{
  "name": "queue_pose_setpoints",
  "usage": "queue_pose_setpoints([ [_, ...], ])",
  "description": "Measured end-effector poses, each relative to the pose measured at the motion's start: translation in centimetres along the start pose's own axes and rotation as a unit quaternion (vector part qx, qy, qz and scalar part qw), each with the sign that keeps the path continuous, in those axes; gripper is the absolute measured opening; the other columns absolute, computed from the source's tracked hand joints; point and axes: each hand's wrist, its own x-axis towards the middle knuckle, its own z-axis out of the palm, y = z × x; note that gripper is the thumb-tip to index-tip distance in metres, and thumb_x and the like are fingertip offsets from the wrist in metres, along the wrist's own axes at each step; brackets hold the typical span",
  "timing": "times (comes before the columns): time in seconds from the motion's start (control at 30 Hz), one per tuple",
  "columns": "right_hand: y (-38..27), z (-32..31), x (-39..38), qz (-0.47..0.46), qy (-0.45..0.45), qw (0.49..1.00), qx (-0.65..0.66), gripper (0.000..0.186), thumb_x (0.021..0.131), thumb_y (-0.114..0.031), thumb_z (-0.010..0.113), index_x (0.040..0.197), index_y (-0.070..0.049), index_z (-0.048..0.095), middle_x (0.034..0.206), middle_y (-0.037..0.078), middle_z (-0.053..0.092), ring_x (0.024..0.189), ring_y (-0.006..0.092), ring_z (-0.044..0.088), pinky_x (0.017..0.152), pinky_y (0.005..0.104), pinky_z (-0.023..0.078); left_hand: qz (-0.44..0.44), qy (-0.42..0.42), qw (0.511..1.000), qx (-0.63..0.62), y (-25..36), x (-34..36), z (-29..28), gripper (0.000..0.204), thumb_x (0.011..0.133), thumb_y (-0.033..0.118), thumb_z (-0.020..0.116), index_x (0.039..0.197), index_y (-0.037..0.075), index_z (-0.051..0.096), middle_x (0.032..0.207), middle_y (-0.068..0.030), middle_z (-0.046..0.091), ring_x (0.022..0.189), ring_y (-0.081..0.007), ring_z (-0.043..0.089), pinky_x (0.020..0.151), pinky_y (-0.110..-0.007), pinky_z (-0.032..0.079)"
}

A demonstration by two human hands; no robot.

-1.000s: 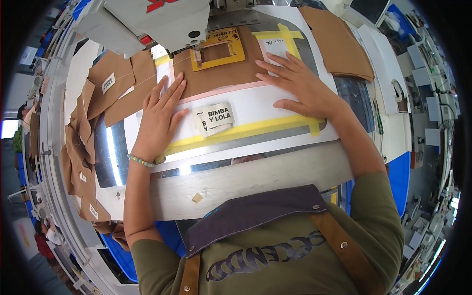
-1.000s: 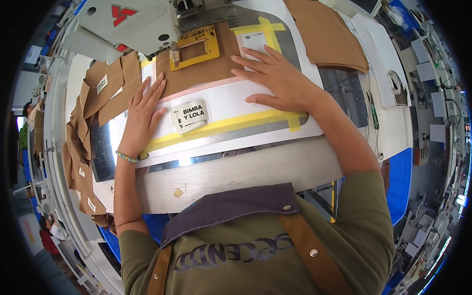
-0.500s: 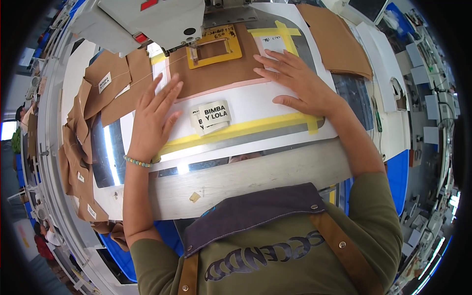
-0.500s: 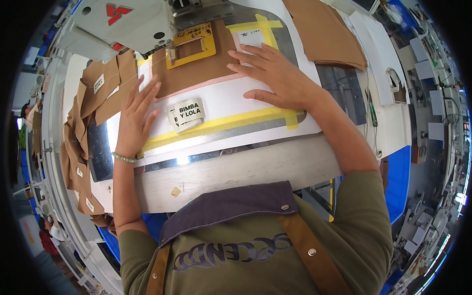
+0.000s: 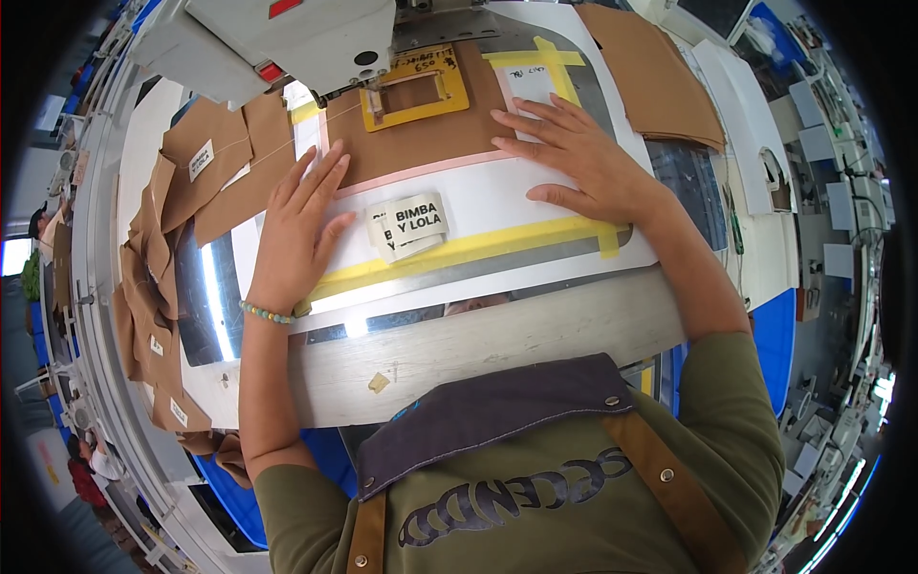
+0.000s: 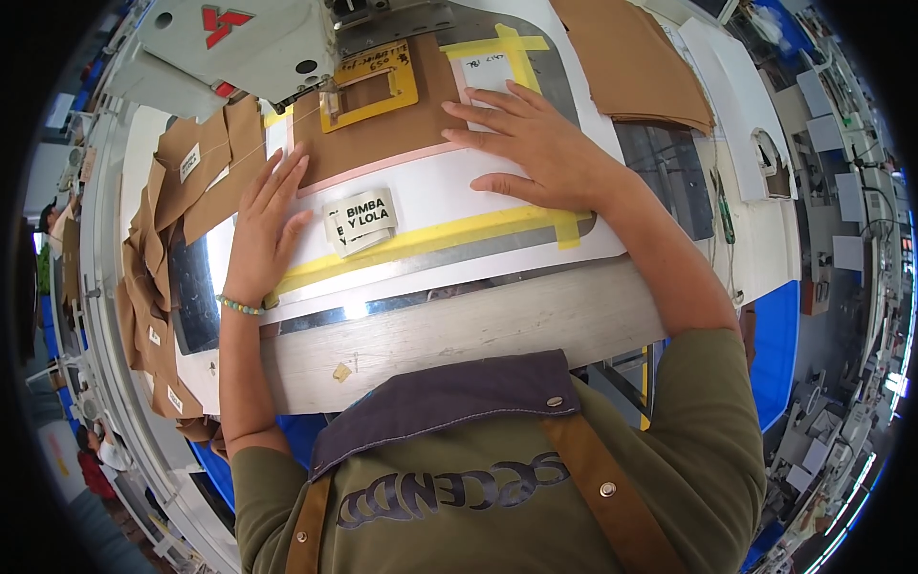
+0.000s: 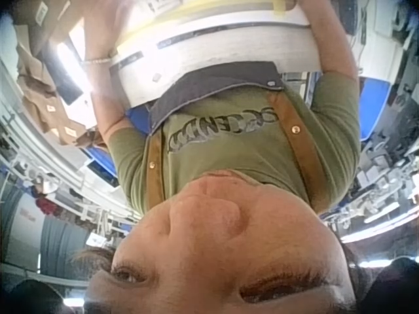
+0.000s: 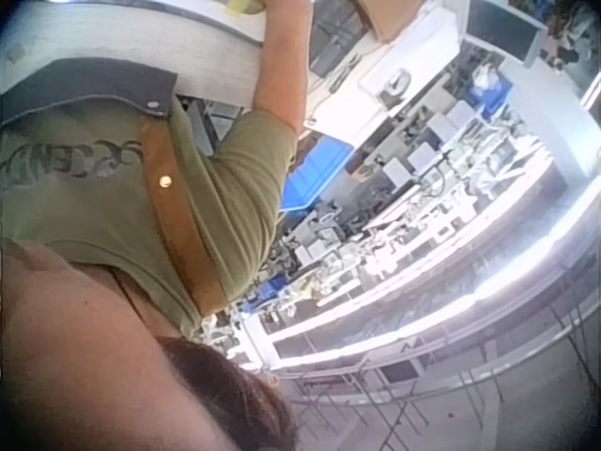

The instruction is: Sewing rectangular leather labels onto flat leather pieces using an industrial sewing machine.

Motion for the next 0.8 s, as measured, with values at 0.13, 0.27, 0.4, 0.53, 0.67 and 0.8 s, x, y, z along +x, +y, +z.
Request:
queue_pose_setpoints([
  [0.13,0.0,-0.1,0.0,-0.001,0.001,1.000,0.006,0.066,0.107,-0.056,0.048,0.159,-0.016,0.052,0.172,0.008,0.038,0.163,0.0305,0.024,0.134,0.0556,0.011,0.033,-0.012,0.999,0.042,-0.1,-0.1,-0.4,0.049,0.098,0.022,0.071,0.145,0.010,0.065,0.159,-0.0033,0.057,0.149,-0.0352,0.047,0.122,-0.049,0.039],
  [0.27,-0.1,-0.1,-0.1,-0.002,0.004,1.000,0.010,0.064,0.106,-0.052,0.052,0.158,-0.016,0.052,0.171,0.008,0.039,0.162,0.0307,0.025,0.134,0.0558,0.012,0.029,-0.003,0.999,0.022,-0.1,-0.1,-0.2,0.046,0.095,0.019,0.074,0.140,0.009,0.069,0.155,-0.0036,0.061,0.146,-0.0347,0.051,0.119,-0.048,0.044],
  [0.4,0.1,0.2,-0.2,-0.010,0.015,1.000,0.005,0.063,0.106,-0.051,0.052,0.158,-0.015,0.052,0.171,0.008,0.039,0.162,0.0310,0.026,0.133,0.0558,0.012,0.026,0.005,1.000,0.008,-0.1,-0.2,-0.1,0.046,0.095,0.017,0.074,0.140,0.009,0.069,0.153,-0.0038,0.063,0.145,-0.0344,0.052,0.118,-0.047,0.045],
  [0.53,0.2,0.5,-0.2,-0.011,0.020,1.000,-0.004,0.062,0.107,-0.050,0.053,0.157,-0.014,0.053,0.171,0.008,0.039,0.162,0.0303,0.026,0.134,0.0544,0.013,0.021,0.002,1.000,-0.007,-0.2,-0.2,0.0,0.045,0.095,0.016,0.074,0.139,0.009,0.069,0.153,-0.0040,0.062,0.145,-0.0341,0.053,0.119,-0.047,0.044],
  [0.67,-0.6,0.0,0.3,0.001,0.024,0.999,-0.044,0.056,0.105,-0.044,0.061,0.152,-0.013,0.059,0.167,0.008,0.046,0.159,0.0296,0.032,0.133,0.0525,0.020,0.018,-0.003,1.000,-0.011,-0.1,-0.1,-0.2,0.043,0.097,0.010,0.069,0.140,0.006,0.069,0.151,-0.0082,0.064,0.146,-0.0353,0.052,0.120,-0.046,0.043],
  [0.8,-2.9,-0.2,2.0,-0.074,0.095,0.992,0.033,0.046,0.101,-0.033,0.069,0.142,-0.012,0.066,0.156,0.007,0.057,0.151,0.0298,0.045,0.128,0.0520,0.030,0.014,0.010,0.999,-0.049,0.7,0.2,-0.9,0.045,0.095,0.007,0.069,0.140,0.006,0.068,0.149,-0.0098,0.065,0.145,-0.0357,0.054,0.120,-0.046,0.044],
])
